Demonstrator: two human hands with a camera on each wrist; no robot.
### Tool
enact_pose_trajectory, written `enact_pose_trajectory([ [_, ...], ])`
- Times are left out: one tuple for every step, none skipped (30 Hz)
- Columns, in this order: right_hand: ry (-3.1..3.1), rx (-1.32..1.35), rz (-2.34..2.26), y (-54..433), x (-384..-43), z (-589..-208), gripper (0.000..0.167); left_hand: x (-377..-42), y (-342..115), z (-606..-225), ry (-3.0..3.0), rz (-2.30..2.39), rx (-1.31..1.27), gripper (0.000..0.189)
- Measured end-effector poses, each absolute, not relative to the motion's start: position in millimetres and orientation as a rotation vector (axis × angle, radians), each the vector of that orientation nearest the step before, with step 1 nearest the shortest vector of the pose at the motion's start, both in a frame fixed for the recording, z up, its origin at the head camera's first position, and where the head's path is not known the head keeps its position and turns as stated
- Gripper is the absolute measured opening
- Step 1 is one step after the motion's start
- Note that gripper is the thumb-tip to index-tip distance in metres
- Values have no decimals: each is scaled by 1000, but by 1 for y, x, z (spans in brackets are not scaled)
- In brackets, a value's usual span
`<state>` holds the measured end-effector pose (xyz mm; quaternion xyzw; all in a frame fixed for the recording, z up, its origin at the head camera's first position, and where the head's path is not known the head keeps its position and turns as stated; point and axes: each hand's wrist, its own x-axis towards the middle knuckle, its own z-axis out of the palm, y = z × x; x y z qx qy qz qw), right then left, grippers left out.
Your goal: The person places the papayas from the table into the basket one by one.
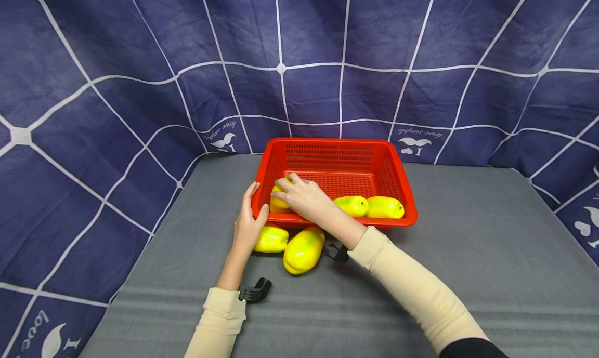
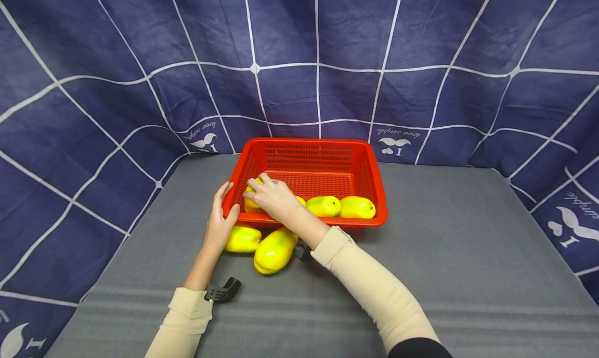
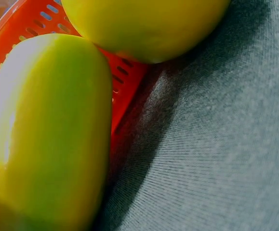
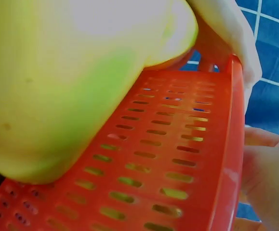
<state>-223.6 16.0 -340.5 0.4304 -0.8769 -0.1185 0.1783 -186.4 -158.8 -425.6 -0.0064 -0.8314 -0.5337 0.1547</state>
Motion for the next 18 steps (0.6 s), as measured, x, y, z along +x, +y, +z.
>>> enact_pose_trajectory([
  [-2469,1221,-351,15,-224,-340,40,-186,-159,-425,-2381,-1531,-19,63],
  [-2461,1227,-357,15,-224,-340,40,-186,-158,-425,-2383,-1526,-18,63],
  [-2451,1234,-364,15,-224,-340,39,-186,-158,-425,-2383,-1518,-21,63],
  [-2446,1242,-360,15,-224,-340,38,-186,-158,-425,-2383,-1512,-23,62],
  [-2440,1252,-353,15,-225,-340,36,-186,-158,-425,-2381,-1507,-28,62],
  [-2438,1260,-343,15,-225,-340,35,-186,-158,-425,-2381,-1502,-30,62],
  [-2435,1268,-330,15,-225,-339,34,-186,-158,-425,-2380,-1501,-31,62],
  [-2436,1274,-306,16,-225,-339,32,-186,-158,-425,-2381,-1501,-32,62],
  [-2441,1281,-275,16,-225,-339,31,-186,-158,-425,-2380,-1505,-33,62],
  [-2446,1287,-246,17,-225,-340,31,-186,-158,-425,-2383,-1507,-32,62],
  [-2448,1293,-211,18,-225,-340,30,-186,-158,-425,-2386,-1508,-31,62],
  [-2456,1301,-167,19,-224,-340,30,-186,-158,-425,-2387,-1509,-29,62],
  [-2467,1308,-115,20,-224,-341,30,-186,-158,-425,-2390,-1507,-27,62],
  [-2477,1314,-64,21,-224,-341,30,-186,-158,-425,-2390,-1506,-27,62],
  [-2489,1321,-13,23,-224,-341,30,-186,-158,-425,-2391,-1503,-28,62],
  [-2501,1323,35,24,-223,-342,30,-186,-159,-426,-2392,-1499,-30,62],
  [-2513,1323,85,25,-223,-343,29,-186,-159,-426,-2390,-1498,-31,62],
  [-2531,1317,133,26,-223,-344,29,-186,-159,-426,-2388,-1497,-34,62],
])
